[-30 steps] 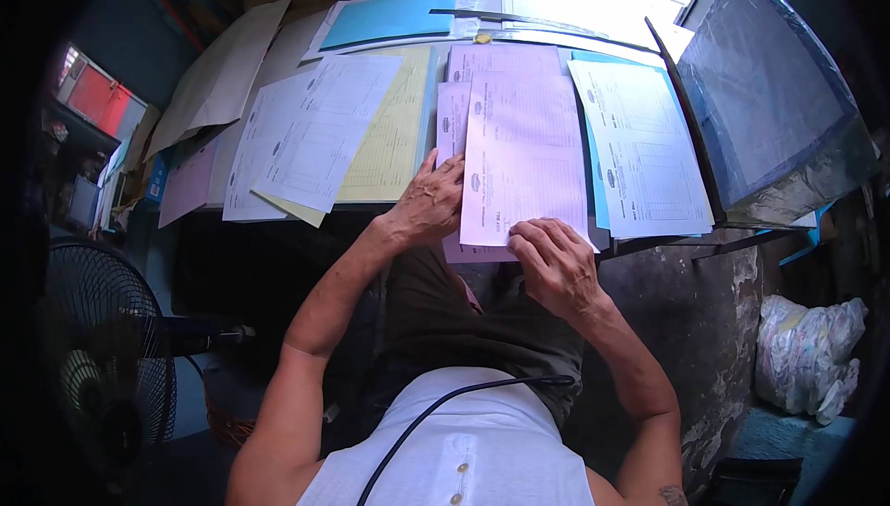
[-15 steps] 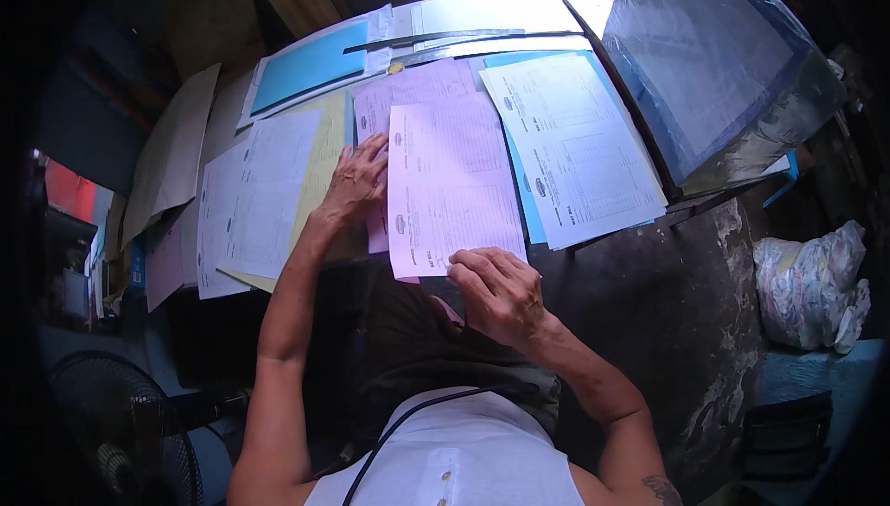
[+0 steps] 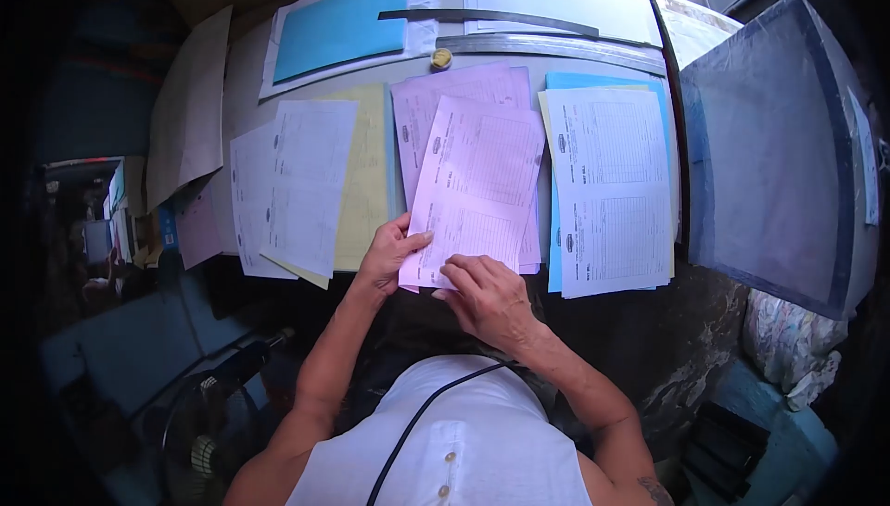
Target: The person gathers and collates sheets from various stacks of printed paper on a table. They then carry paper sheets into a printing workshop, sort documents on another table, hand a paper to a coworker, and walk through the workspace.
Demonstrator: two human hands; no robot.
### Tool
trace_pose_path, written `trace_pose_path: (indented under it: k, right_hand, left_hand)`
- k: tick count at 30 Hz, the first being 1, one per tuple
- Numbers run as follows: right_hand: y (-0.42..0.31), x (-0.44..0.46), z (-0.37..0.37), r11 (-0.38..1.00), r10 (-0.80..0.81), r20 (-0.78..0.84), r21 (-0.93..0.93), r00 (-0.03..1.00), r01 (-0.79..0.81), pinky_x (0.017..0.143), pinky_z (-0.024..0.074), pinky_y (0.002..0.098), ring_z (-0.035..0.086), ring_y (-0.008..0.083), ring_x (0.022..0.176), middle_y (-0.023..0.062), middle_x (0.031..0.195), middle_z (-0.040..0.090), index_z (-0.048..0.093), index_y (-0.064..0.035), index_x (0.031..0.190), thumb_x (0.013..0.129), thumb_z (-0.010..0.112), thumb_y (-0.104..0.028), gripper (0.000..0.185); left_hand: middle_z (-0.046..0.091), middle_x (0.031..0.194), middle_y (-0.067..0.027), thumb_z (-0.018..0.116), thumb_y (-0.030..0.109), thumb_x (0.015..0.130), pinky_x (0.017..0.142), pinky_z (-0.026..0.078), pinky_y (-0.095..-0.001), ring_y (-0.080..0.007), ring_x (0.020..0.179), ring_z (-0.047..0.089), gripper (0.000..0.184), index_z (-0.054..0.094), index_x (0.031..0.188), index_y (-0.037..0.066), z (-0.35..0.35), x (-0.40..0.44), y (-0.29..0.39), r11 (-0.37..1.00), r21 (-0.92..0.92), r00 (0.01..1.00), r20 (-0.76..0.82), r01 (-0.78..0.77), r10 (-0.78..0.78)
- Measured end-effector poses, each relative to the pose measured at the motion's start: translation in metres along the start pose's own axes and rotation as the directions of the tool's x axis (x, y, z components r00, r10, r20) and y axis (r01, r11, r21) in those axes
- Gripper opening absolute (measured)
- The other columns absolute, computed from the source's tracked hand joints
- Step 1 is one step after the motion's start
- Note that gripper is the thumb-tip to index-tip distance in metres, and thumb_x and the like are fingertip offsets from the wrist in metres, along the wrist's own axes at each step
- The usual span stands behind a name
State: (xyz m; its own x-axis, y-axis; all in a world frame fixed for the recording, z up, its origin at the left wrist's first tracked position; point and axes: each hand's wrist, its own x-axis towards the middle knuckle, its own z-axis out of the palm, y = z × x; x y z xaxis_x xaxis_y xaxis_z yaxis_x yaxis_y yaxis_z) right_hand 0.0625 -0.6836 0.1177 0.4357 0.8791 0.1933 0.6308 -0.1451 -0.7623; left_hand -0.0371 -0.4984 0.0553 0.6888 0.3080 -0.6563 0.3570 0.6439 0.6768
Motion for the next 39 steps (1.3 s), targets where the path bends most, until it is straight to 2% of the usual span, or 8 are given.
trace_pose_path:
  k: [5, 7, 8, 10, 14, 24, 28, 39]
  right_hand:
    - [0.010, -0.002, -0.029, 0.882, 0.436, -0.151, 0.266, 0.887, -0.388, 0.083, 0.0522, 0.0359, 0.064, 0.0269, 0.097, 0.0145, 0.110, 0.064, 0.059, 0.0000, 0.117, 0.090, 0.070, -0.022, 0.037]
    - [0.021, -0.001, -0.035, 0.594, 0.758, -0.032, 0.446, 0.652, -0.669, 0.086, 0.0503, 0.0349, 0.061, 0.0240, 0.105, 0.0147, 0.112, 0.064, 0.053, 0.0040, 0.126, 0.092, 0.068, -0.028, 0.049]
    - [0.022, 0.003, -0.037, 0.602, 0.747, -0.020, 0.443, 0.665, -0.664, 0.086, 0.0503, 0.0349, 0.061, 0.0240, 0.105, 0.0147, 0.112, 0.064, 0.053, 0.0040, 0.126, 0.092, 0.068, -0.028, 0.049]
    - [0.024, 0.014, -0.037, 0.019, 0.865, 0.399, 0.577, 0.303, -0.816, 0.084, 0.0490, 0.0323, 0.058, 0.0226, 0.108, 0.0139, 0.113, 0.062, 0.048, 0.0061, 0.131, 0.092, 0.070, -0.031, 0.058]
    - [0.038, 0.020, -0.010, -0.173, 0.656, 0.660, 0.604, 0.366, -0.778, 0.078, 0.0471, 0.0278, 0.061, 0.0159, 0.099, 0.0086, 0.109, 0.065, 0.058, 0.0011, 0.123, 0.090, 0.071, -0.027, 0.046]
    - [0.052, 0.034, -0.005, 0.369, 0.619, 0.441, 0.567, 0.650, -0.736, 0.075, 0.0458, 0.0257, 0.056, 0.0097, 0.078, 0.0037, 0.090, 0.067, 0.066, 0.0031, 0.103, 0.085, 0.069, -0.008, 0.021]
    - [0.058, 0.037, -0.005, 0.396, 0.619, 0.411, 0.574, 0.670, -0.717, 0.069, 0.0462, 0.0254, 0.055, 0.0089, 0.073, 0.0028, 0.087, 0.065, 0.065, 0.0026, 0.098, 0.085, 0.069, -0.008, 0.018]
    - [0.035, 0.069, -0.035, 0.536, 0.543, 0.234, 0.643, 0.807, -0.547, 0.072, 0.0487, 0.0253, 0.056, 0.0095, 0.073, 0.0042, 0.085, 0.067, 0.065, 0.0028, 0.097, 0.089, 0.070, -0.007, 0.014]
  left_hand:
    - [0.067, 0.107, -0.0151, 0.064, -0.006, 0.088, 0.083, 0.058, -0.0289, -0.0160, 0.089, 0.068, 0.032, 0.057, 0.119, -0.009, 0.012, -0.032, 0.046, 0.999, -0.050, 0.999, 0.031, 0.019, -0.017]
    - [0.067, 0.107, -0.0150, 0.064, -0.006, 0.088, 0.083, 0.057, -0.0292, -0.0161, 0.090, 0.068, 0.032, 0.057, 0.119, -0.009, 0.015, -0.049, 0.063, 0.997, -0.075, 0.999, 0.050, -0.001, 0.005]
    - [0.067, 0.107, -0.0149, 0.063, -0.006, 0.088, 0.084, 0.057, -0.0295, -0.0163, 0.091, 0.068, 0.032, 0.057, 0.119, -0.009, 0.015, -0.059, 0.068, 0.996, -0.093, 0.997, 0.073, -0.007, 0.014]
    - [0.067, 0.108, -0.0146, 0.063, -0.005, 0.088, 0.085, 0.057, -0.0297, -0.0165, 0.093, 0.068, 0.031, 0.057, 0.119, -0.008, 0.013, -0.075, 0.072, 0.993, -0.114, 0.999, 0.044, -0.027, 0.032]
    - [0.067, 0.110, -0.0137, 0.064, -0.004, 0.087, 0.086, 0.056, -0.0300, -0.0164, 0.094, 0.067, 0.032, 0.058, 0.118, -0.007, 0.000, -0.093, 0.063, 0.977, -0.209, 0.999, 0.007, -0.042, 0.045]
    - [0.067, 0.106, -0.0105, 0.070, 0.003, 0.086, 0.084, 0.053, -0.0277, -0.0133, 0.092, 0.066, 0.040, 0.056, 0.122, -0.005, -0.013, -0.108, 0.003, 0.997, -0.063, 0.962, -0.272, -0.036, 0.017]
    - [0.066, 0.105, -0.0095, 0.072, 0.014, 0.089, 0.083, 0.053, -0.0286, -0.0138, 0.092, 0.065, 0.045, 0.053, 0.126, -0.004, -0.009, -0.111, 0.000, 0.942, -0.330, 0.918, -0.389, -0.062, -0.076]
    - [0.060, 0.089, -0.0032, 0.073, -0.004, 0.081, 0.071, 0.050, -0.0197, -0.0071, 0.076, 0.058, 0.044, 0.058, 0.122, -0.003, -0.014, -0.101, 0.046, 0.917, 0.081, 0.812, -0.439, -0.391, 0.385]
